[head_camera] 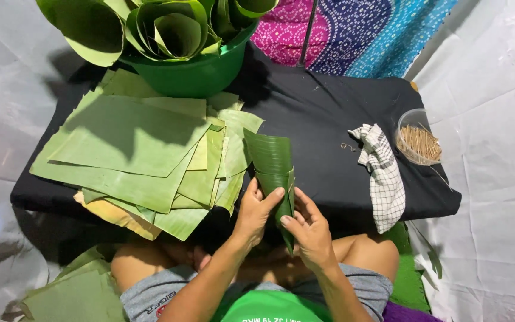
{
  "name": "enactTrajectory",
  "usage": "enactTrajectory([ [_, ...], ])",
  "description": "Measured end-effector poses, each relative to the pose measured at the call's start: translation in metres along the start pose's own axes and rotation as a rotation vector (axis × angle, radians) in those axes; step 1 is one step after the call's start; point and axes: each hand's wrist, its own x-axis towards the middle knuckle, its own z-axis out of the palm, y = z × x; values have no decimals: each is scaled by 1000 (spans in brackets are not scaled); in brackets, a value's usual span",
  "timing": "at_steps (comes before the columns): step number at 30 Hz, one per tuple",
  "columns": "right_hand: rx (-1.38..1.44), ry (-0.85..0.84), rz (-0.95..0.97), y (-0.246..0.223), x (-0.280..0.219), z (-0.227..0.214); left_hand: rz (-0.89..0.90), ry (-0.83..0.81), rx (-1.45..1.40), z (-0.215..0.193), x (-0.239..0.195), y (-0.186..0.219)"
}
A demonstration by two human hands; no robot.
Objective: Folding banana leaves into conical shapes and securing them with small wooden sticks.
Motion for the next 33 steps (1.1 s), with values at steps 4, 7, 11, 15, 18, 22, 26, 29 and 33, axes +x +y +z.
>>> enactTrajectory([
  [4, -17, 17, 47, 6, 0, -5, -25, -45, -8, -5, 0, 3],
  [7, -50, 45, 3, 10, 0, -8, -28, -153, 26, -9, -3, 12],
  [11, -77, 49, -181, 25, 3, -19, 51, -295, 205, -19, -3, 19],
  [15, -89, 38, -231, 25, 6, -24, 65, -350, 325, -22, -6, 29],
  [18, -210, 58, -234, 22, -2, -29, 97, -491, 258, -28, -10, 26],
  [22, -408, 134, -292, 35, -2, -40, 120, -488, 303, -32, -13, 25],
  [26, -402, 55, -325, 40, -6, -48, 164, -514, 388, -36, -15, 31],
  [29, -373, 40, -380, 25, -13, -36, 186, -525, 421, -41, -18, 39],
  [33, -450, 76, -425, 16, -16, -28, 216, -545, 466, -42, -19, 44],
])
